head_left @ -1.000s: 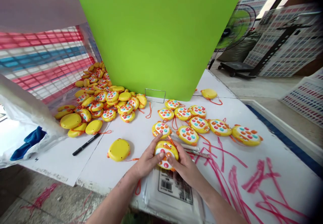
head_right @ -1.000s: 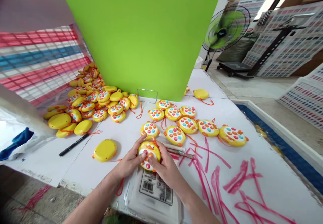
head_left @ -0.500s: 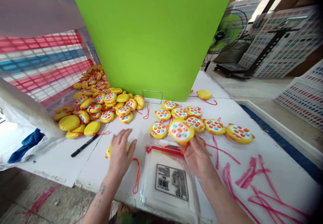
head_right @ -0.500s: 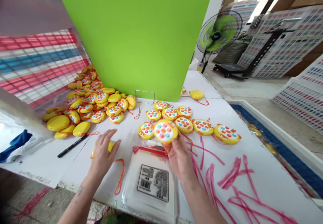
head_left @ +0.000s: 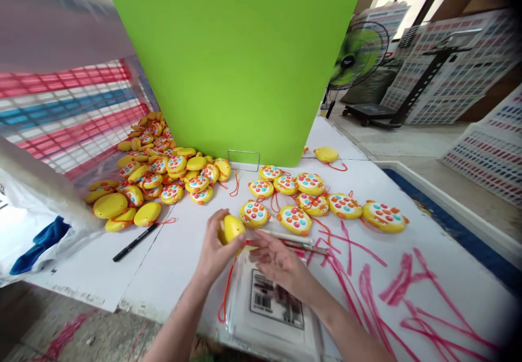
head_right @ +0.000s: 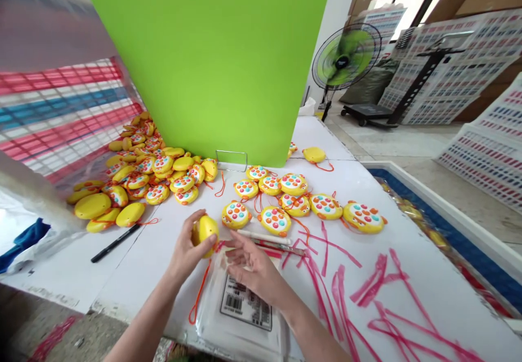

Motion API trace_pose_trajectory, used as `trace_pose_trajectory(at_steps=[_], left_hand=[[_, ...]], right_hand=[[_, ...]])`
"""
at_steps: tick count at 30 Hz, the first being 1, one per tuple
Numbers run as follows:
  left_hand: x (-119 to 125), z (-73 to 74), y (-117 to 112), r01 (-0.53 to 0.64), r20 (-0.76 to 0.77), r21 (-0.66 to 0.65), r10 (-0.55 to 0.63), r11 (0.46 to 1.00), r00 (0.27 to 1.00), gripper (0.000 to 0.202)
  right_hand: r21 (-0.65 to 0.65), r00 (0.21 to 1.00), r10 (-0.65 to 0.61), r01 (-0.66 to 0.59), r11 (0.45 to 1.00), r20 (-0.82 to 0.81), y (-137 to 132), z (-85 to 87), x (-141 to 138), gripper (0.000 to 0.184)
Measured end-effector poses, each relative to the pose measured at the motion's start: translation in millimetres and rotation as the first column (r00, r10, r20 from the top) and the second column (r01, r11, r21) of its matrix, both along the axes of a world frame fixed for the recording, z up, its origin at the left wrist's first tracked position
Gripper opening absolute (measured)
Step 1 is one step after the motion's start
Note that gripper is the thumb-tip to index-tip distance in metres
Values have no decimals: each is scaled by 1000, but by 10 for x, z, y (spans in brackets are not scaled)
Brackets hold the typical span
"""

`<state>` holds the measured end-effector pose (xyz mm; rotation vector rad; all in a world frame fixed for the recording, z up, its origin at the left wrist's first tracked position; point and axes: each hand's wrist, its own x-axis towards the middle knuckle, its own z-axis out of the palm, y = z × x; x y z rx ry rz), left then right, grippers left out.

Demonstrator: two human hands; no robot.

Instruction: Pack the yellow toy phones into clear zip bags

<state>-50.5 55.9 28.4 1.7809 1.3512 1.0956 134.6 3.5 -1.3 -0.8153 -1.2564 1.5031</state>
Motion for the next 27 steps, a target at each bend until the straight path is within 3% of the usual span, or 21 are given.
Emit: trace_pose_trajectory(at_steps=[3, 5, 8, 9, 12, 14, 19, 22, 27], left_hand=[[280, -86, -64, 265, 110, -20, -261, 964, 959, 65], [341, -165, -103, 392, 105, -11, -389, 920, 915, 84], [300, -258, -124, 511, 26, 4, -511, 860, 859, 116], [275, -277, -125, 524, -11, 8, -524, 852, 852, 118], [228, -296, -127, 494, -94, 35, -489, 869, 867, 91], [223, -274, -131, 452, -52, 43, -450, 891, 891, 69], [226, -161, -145, 371, 337, -126, -312, 920, 889, 42], [232, -139, -153, 402, 491, -198, -264, 894, 830, 41], [250, -181, -179, 491, 579, -246, -280, 836, 766, 61]], right_hand=[[66, 993, -54, 47, 997, 101, -25, 1, -31, 76], [70, 982, -115, 105, 992, 153, -37, 10, -43, 79], [28, 981, -142, 140, 990, 135, -39, 35, -46, 79], [6, 985, -133, 134, 991, 108, -37, 42, -44, 76], [-30, 990, -100, 104, 994, 104, -23, 45, -30, 70], [-10, 986, -107, 109, 994, 131, -13, 31, -19, 71], [-2, 974, -212, 213, 977, 85, 17, 37, -3, 64], [-24, 959, -249, 254, 967, 135, 30, 85, 7, 51], [-22, 936, -304, 313, 950, 177, 26, 112, 17, 46]])
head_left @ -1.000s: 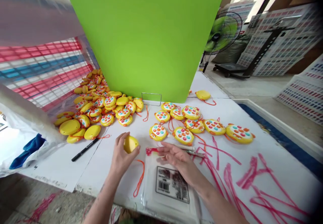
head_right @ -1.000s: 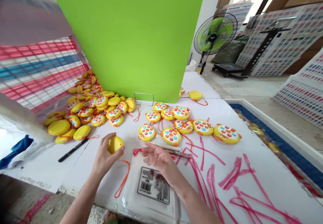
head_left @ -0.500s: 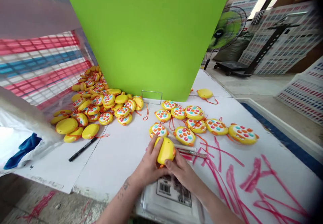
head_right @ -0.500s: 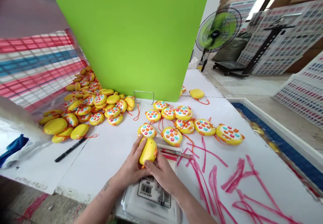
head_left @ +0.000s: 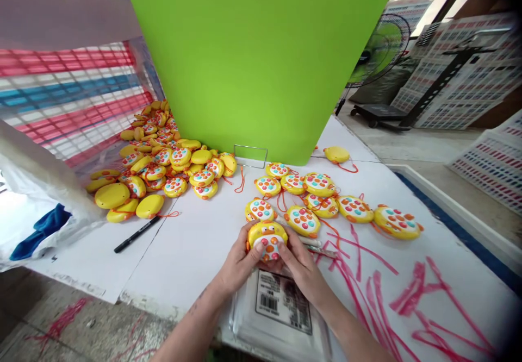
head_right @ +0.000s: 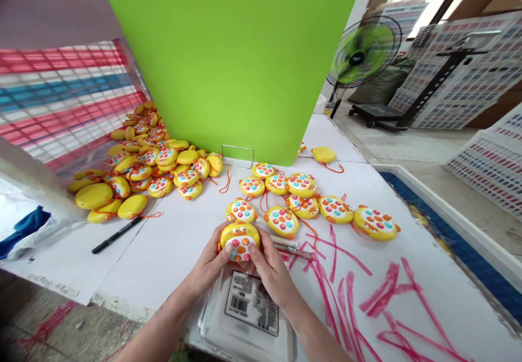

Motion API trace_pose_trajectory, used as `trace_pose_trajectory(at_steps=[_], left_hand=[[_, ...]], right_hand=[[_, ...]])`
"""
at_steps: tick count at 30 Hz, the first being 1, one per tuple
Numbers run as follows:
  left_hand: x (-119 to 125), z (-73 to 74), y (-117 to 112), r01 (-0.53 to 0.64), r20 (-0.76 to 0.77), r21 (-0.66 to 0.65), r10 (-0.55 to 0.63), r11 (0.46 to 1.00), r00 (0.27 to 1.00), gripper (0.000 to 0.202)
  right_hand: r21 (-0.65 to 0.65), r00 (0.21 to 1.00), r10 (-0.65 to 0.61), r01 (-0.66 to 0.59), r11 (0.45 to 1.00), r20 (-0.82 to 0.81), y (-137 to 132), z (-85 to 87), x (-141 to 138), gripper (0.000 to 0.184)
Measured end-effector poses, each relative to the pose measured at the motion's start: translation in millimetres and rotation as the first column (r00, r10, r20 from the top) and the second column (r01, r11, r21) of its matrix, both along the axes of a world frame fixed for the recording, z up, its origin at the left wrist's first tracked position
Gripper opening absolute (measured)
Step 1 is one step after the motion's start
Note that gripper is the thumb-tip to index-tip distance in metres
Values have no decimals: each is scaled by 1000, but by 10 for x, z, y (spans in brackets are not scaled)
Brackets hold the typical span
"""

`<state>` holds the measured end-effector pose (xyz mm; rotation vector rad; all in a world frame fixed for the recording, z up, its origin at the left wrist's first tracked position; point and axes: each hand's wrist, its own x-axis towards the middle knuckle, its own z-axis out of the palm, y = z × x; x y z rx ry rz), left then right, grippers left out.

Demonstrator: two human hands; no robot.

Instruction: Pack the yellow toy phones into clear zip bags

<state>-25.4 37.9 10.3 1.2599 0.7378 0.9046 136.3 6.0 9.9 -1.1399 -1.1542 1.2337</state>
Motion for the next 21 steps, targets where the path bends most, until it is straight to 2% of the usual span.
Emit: trace_pose_trajectory(at_steps=[3, 8, 11, 15, 18, 21], left_hand=[[6, -9, -16, 82, 14, -24, -82, 996, 997, 83], [-2, 23, -24, 34, -137, -68, -43, 997, 990, 67], [-12, 18, -23, 50, -168, -4, -50, 999, 984, 68], [-6, -34, -25, 75, -149, 55, -66, 996, 987, 88], [9, -62, -33, 44, -168, 63, -32, 997, 985, 107], [23, -65, -42, 5, -226, 98, 18, 995, 974, 107]], right_hand=[[-70, 999, 35, -36, 997, -14, -19, -9, 0, 50], [-129, 990, 136, -139, 982, -33, -51, 21, -5, 56], [-134, 993, 117, -116, 984, 2, -52, 47, -12, 51], [-126, 996, 59, -51, 991, 66, -37, 42, -5, 40], [-35, 993, 8, -4, 999, 114, -28, 17, 14, 34], [-25, 993, 5, -2, 1000, 116, -25, -8, 25, 34]])
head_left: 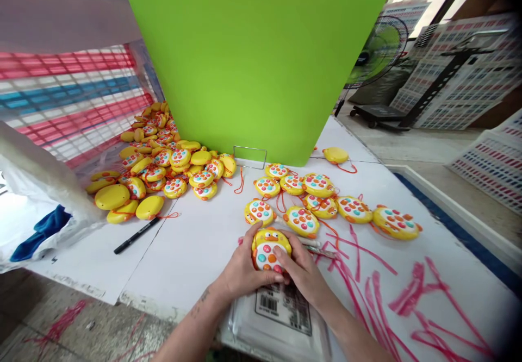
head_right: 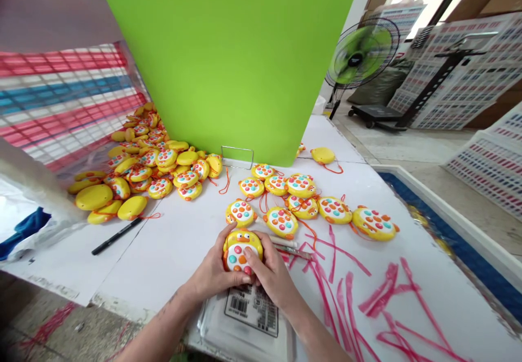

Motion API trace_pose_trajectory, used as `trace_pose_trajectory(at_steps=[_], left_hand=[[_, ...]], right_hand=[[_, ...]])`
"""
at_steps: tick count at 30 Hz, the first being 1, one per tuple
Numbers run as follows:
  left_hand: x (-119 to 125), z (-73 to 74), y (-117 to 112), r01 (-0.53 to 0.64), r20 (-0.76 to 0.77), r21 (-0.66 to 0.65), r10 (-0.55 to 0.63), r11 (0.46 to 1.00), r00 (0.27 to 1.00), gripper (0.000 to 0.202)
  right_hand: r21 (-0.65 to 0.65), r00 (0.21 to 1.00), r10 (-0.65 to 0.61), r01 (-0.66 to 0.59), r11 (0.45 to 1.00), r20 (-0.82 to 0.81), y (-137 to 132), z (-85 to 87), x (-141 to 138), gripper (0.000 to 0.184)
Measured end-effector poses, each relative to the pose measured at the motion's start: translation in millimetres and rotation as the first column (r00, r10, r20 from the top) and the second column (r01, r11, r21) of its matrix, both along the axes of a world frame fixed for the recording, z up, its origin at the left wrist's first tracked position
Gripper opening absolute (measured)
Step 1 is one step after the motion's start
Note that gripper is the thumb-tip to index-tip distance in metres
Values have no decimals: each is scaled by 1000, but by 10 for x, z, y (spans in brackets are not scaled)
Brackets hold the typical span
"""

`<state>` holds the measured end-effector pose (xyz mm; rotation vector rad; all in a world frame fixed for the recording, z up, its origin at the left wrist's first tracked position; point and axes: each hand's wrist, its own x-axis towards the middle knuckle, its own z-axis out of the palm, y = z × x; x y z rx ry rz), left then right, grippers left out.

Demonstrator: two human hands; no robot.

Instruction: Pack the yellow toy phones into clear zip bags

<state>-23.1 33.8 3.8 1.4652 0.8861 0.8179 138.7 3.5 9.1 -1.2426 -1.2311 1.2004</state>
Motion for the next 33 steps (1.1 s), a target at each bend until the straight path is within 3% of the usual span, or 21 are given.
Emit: trace_pose_trajectory(at_steps=[8, 14, 20, 28, 33], left_hand=[[15, 20, -4, -33, -83, 28, 35, 999, 996, 90], [10, 60, -6, 145, 204, -143, -114, 979, 972, 96], [-5, 112, -11, 200, 258, -176, -151, 964, 954, 95], [-12, 61, 0, 130, 146, -149, -108, 980, 983, 73], [2, 65, 7, 100, 132, -126, -83, 987, 988, 69]], right_hand=[[-12, 1000, 12, -13, 1000, -10, 9, -29, -21, 36], [-10, 1000, 10, -10, 1000, -11, 1, 13, -4, 38], [-27, 999, 8, -10, 1000, -47, -23, 54, -10, 38], [-1, 1000, -22, 22, 1000, -1, -6, -8, 0, 38], [-12, 998, 60, -60, 998, -32, -16, -21, 1, 39]])
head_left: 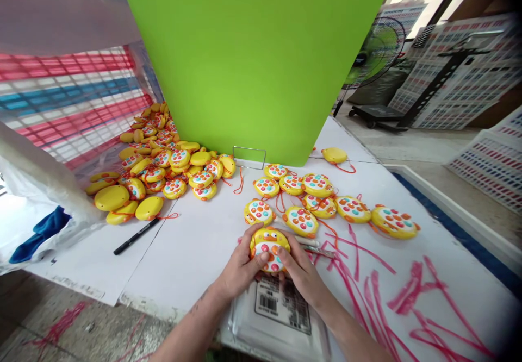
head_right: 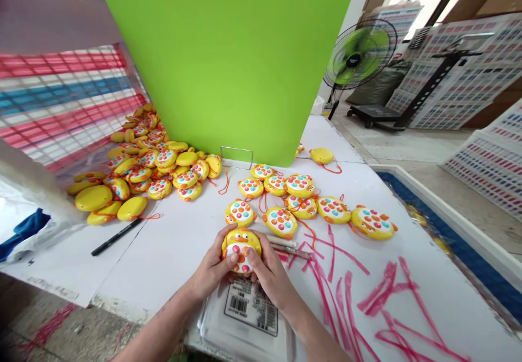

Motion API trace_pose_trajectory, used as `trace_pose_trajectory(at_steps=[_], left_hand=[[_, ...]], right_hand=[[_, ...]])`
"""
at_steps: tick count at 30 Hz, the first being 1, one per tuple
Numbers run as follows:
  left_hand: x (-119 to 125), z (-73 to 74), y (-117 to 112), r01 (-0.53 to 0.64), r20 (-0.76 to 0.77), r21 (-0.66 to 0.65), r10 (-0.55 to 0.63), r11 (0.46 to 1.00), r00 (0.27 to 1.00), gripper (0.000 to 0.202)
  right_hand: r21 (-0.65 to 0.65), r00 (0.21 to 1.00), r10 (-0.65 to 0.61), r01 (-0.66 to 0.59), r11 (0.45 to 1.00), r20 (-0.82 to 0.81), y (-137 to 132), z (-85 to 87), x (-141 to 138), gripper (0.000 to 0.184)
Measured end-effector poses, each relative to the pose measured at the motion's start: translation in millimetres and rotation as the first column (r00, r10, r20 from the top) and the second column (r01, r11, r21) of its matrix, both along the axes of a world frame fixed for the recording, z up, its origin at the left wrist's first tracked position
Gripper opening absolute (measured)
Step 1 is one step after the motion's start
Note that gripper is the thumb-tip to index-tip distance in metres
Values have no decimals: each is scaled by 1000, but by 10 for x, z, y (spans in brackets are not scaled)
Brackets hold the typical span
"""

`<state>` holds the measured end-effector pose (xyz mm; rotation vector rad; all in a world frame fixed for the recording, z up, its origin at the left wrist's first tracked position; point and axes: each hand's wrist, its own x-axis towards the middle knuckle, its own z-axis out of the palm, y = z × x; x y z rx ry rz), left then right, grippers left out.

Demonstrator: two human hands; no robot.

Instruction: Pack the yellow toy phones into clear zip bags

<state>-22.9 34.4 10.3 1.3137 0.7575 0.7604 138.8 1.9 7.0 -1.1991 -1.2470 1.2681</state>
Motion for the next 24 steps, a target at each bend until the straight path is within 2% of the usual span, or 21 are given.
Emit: trace_pose_trajectory(at_steps=[3, 5, 9, 12, 14, 20, 24], left_hand=[[-14, 25, 5, -22, 0, 56, 22, 998, 1000, 64], [-26, 27, 11, -25, -4, 106, 26, 994, 1000, 65], [-34, -28, 19, 10, -33, 146, -5, 989, 999, 84], [-25, -90, 20, 14, -32, 140, -10, 990, 999, 105], [-19, -114, 18, -4, -43, 150, 10, 989, 999, 111], [-9, -81, 16, -36, -57, 161, 46, 986, 997, 88], [2, -30, 16, -92, 38, 54, 90, 994, 995, 85]], right_hand=[[-45, 999, 34, -35, 998, -23, -8, 3, -7, 41], [-59, 1000, 12, -12, 998, -16, -6, 13, -14, 41], [-6, 999, -44, 44, 999, 13, 9, 36, -25, 33], [35, 999, -36, 35, 999, 24, 15, 38, -19, 30], [42, 999, -24, 22, 999, 35, 14, 31, -11, 30], [-26, 1000, 5, -5, 1000, 7, -2, 10, -6, 39], [64, 999, 9, -6, 998, -42, -10, 8, -21, 63]])
